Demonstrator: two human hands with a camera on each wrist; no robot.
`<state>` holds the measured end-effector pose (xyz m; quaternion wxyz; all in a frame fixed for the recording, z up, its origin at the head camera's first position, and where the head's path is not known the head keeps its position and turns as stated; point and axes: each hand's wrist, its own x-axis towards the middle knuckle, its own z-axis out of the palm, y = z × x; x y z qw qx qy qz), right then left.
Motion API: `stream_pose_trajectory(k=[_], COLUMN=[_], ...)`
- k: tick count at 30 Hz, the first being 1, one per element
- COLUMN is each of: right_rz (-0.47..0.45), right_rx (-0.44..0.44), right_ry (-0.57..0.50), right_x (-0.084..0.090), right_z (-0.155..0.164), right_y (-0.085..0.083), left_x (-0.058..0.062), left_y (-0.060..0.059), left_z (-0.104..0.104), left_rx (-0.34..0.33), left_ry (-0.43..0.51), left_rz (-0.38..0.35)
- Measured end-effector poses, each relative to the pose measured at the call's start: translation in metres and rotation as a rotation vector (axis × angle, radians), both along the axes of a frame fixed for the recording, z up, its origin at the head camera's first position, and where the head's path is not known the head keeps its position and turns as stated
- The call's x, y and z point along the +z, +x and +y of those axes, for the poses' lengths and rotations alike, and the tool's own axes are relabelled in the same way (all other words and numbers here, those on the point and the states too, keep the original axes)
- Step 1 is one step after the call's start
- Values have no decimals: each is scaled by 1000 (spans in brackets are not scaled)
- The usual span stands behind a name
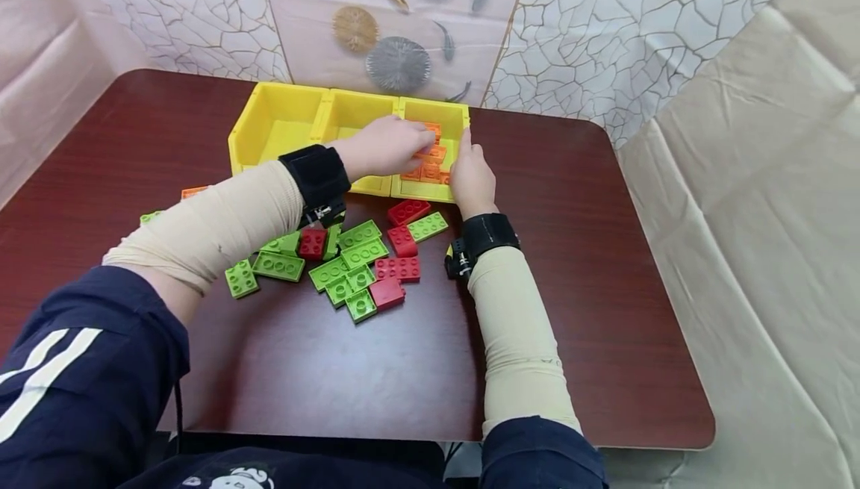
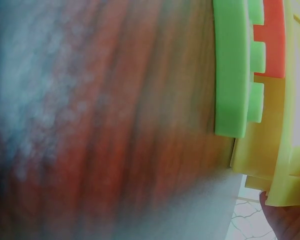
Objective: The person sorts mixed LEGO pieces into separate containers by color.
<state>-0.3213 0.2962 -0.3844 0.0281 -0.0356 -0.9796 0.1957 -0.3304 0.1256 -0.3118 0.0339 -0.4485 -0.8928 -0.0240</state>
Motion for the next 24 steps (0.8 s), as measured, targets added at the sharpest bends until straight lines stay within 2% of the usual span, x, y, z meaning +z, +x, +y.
stream_pose_trajectory(k=[6, 11, 17, 24], right_rz=[0, 16, 29, 38], right_rx=[-4, -5, -20, -12], right_ry=[5, 4, 17, 28], right_x=[4, 3, 0, 0], right_z=[-5, -7, -5, -4], right_y=[0, -1, 2, 4], left_x=[-11, -21, -30, -34], left_y=[-23, -36, -39, -36], left_z=[12, 15, 21, 25], left_rx=[91, 185, 291, 396], left_ry=[-3, -33, -62, 0], left_rz=[9, 10, -2, -31])
